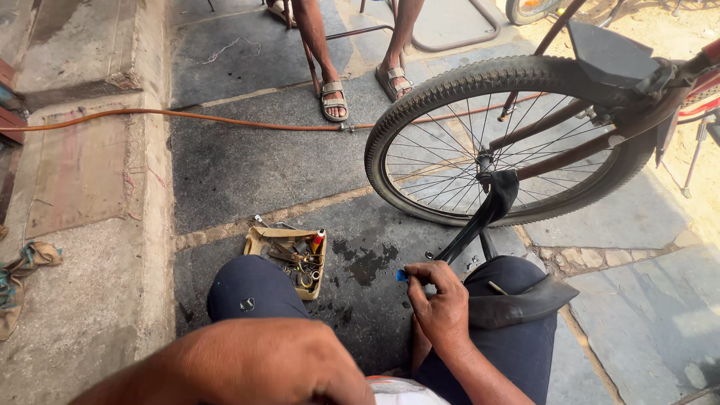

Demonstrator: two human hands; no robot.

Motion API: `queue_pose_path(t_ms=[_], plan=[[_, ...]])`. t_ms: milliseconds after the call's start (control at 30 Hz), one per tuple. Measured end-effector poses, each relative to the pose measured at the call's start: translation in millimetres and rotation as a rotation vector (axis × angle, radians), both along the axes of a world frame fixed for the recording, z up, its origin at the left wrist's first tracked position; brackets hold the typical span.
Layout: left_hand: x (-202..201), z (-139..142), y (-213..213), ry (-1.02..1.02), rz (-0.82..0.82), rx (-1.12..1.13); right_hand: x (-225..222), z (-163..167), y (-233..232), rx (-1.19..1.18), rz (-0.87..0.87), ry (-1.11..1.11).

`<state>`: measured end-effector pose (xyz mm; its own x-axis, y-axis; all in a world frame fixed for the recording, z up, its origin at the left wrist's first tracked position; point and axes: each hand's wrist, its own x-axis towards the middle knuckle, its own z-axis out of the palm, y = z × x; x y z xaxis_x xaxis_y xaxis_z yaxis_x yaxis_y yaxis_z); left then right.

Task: The person cuts a small piece of rubber using scissors, then scrapes the surface of a bicycle inner tube with a rasp. They apply glue to the tube and place a patch over the treated area, pressing it down firmly.

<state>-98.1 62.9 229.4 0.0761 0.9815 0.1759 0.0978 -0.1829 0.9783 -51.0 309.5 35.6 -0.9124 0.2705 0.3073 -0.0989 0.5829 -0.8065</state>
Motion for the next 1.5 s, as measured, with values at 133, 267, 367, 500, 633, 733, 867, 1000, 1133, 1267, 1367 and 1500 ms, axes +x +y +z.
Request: queue_pose_path(t_ms=[133, 267, 367, 500, 633, 733, 867, 1000, 1133, 1267, 1367, 1500], plan=[[-12.4, -46.4, 9.3, -0.189, 0.549, -0.270, 2.4, 15.0, -1.4, -0.018, -0.010, 0.048], [-32.8, -125.9, 45.1, -0.373, 0.954, -0.155, 17.7, 35.9, 7.0, 0.004, -0.048, 0.126], [-34.1, -174.7, 82.2, -0.386, 1.089, -0.211, 42.4, 44.0, 21.7, -0.015, -0.139, 0.175], [-19.5, -200.0, 128.2, -0.002, 1.055, -0.367, 81.5, 35.9, 57.2, -0.333, -0.156, 0.201], [-6.4, -192.3, 158.0, 0.183, 0.943, -0.242, 113.9, 13.0, 117.6, -0.639, -0.268, 0.197], [-2.6, -184.9, 174.9, 0.233, 0.887, -0.253, 127.5, -13.8, 161.5, -0.911, -0.304, 0.213], [0.3, -184.8, 190.3, 0.313, 0.827, -0.255, 129.4, -52.8, 190.1, -1.212, -0.432, 0.123], [1.4, -187.5, 195.7, 0.372, 0.819, -0.329, 113.1, -72.6, 193.6, -1.339, -0.444, 0.181], [2.8, -187.0, 191.7, 0.363, 0.813, -0.354, 84.8, -63.0, 197.9, -1.418, -0.313, 0.300], [7.5, -188.9, 187.5, 0.329, 0.788, -0.424, 53.1, -40.6, 199.6, -1.415, -0.244, 0.308], [12.3, -193.2, 190.5, 0.293, 0.812, -0.387, 23.7, -23.7, 196.8, -1.397, -0.132, 0.271], [12.3, -198.6, 195.5, 0.133, 0.903, -0.391, -21.0, -7.6, 184.2, -1.304, -0.033, 0.157]])
